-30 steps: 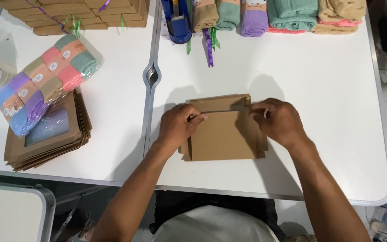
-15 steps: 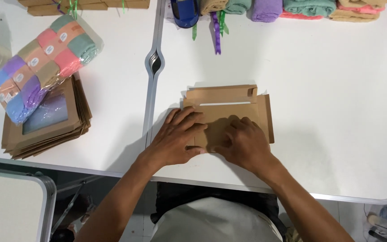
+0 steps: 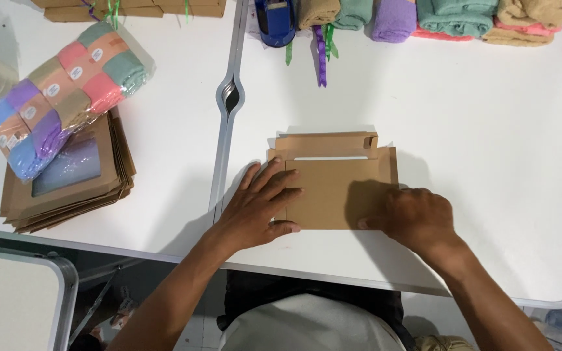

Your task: The person assembles flat cardboard pieces into rectangular frames with a central window. They fold the side flaps inward, align the edges, and press the pieces together to form a finished frame. The process is repeated for multiple frames on a white table.

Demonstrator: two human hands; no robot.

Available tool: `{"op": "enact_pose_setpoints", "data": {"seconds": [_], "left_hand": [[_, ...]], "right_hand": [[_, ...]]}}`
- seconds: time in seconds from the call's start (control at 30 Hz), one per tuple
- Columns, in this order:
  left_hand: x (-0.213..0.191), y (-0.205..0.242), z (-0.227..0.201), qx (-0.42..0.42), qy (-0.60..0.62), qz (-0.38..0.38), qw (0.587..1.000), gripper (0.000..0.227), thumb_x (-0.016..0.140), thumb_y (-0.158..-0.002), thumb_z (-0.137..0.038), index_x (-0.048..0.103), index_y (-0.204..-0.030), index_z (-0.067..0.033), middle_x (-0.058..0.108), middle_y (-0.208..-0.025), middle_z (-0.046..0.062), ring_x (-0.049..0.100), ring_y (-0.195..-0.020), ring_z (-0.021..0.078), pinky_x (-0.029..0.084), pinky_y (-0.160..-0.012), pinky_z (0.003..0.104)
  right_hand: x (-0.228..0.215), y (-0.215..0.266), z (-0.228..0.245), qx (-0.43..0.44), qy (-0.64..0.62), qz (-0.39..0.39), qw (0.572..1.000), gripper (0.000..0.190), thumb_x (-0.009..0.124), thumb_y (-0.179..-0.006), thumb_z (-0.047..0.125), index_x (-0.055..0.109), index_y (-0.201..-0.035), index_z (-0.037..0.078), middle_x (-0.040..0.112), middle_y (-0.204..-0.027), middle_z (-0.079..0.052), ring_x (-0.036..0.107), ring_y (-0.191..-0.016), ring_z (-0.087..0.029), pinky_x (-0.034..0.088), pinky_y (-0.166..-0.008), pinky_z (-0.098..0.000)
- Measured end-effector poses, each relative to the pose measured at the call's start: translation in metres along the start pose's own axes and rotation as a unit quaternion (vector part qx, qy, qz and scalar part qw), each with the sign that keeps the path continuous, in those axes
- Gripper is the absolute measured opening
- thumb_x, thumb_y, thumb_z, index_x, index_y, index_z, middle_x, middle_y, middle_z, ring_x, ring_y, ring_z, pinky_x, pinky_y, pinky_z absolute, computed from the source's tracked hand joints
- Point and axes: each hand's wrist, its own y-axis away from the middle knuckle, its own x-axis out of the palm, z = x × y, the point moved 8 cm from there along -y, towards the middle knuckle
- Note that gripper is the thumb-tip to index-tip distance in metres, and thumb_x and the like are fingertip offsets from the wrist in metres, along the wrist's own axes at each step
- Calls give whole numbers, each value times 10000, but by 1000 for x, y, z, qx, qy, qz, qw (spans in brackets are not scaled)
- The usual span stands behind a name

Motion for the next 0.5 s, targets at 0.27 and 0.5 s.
{"op": "enact_pose_setpoints", "data": {"seconds": [0.27, 0.5], "left_hand": [[-4, 3, -2, -9, -23, -18, 1000, 551, 566, -963, -596, 580, -1418, -286, 376, -1620, 92, 159, -1566, 327, 2, -1247, 582], [-3, -37, -23, 1, -90, -136, 987, 376, 479, -1046, -317, 670, -1277, -91, 519, -1506, 145, 361, -1482, 292, 160, -1251, 507]], "right_hand": [[11, -1, -25, 20, -45, -27, 998, 430, 728, -847, 580, 774, -950, 165, 776, -849, -25, 771, -880, -226, 609, -706, -334], [-9, -2, 48, -233, -107, -474, 842, 143, 723, -894, 241, 765, -994, 150, 747, -908, -53, 708, -889, -277, 558, -647, -350]]}}
